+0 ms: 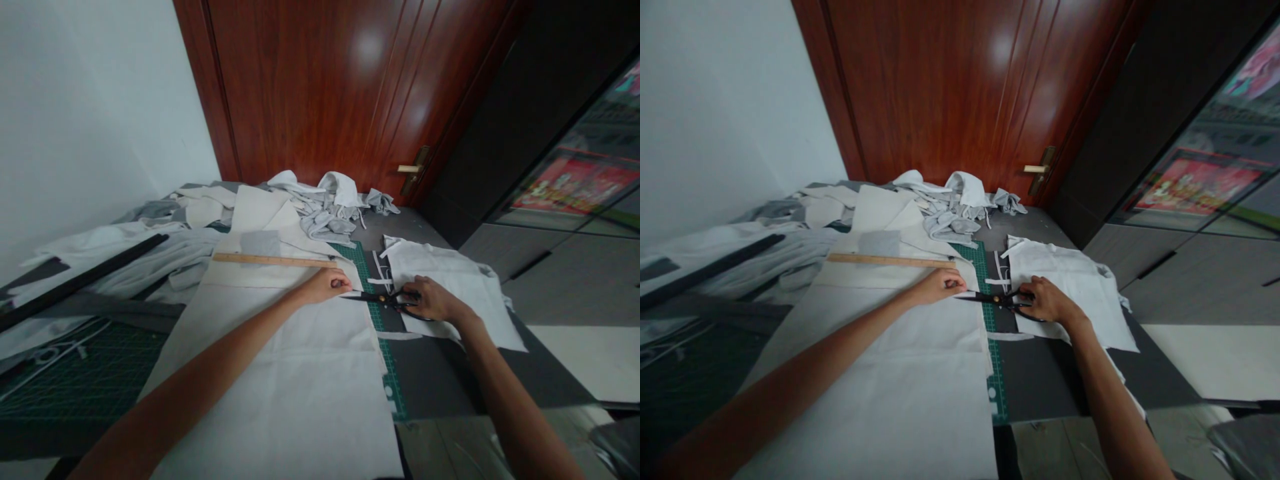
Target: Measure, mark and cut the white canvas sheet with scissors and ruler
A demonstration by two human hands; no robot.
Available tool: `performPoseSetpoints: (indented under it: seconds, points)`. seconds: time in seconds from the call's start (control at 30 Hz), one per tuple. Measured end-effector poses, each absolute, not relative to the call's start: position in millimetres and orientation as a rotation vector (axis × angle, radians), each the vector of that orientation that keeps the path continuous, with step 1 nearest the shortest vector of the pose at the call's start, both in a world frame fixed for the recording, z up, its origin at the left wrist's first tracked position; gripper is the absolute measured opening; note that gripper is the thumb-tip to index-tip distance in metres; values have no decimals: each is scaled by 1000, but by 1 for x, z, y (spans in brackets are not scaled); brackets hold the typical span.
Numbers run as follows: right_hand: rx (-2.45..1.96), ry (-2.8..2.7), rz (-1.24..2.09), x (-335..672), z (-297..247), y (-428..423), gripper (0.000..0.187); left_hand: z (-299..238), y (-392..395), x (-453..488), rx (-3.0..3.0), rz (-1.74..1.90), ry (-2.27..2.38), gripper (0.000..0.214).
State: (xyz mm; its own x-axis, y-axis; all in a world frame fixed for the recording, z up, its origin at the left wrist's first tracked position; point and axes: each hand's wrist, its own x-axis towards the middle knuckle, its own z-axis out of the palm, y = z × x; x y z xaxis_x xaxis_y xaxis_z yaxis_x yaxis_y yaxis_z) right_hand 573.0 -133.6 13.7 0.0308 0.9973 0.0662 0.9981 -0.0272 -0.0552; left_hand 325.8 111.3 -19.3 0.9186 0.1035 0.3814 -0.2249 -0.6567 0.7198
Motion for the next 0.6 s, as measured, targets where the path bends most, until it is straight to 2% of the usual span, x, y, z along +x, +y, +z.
performPoseSetpoints:
  seconds: [0.6]
  points:
    - [-2203, -2126, -5, 568, 13, -132, 29, -21, 111, 328, 2237, 515, -103, 36]
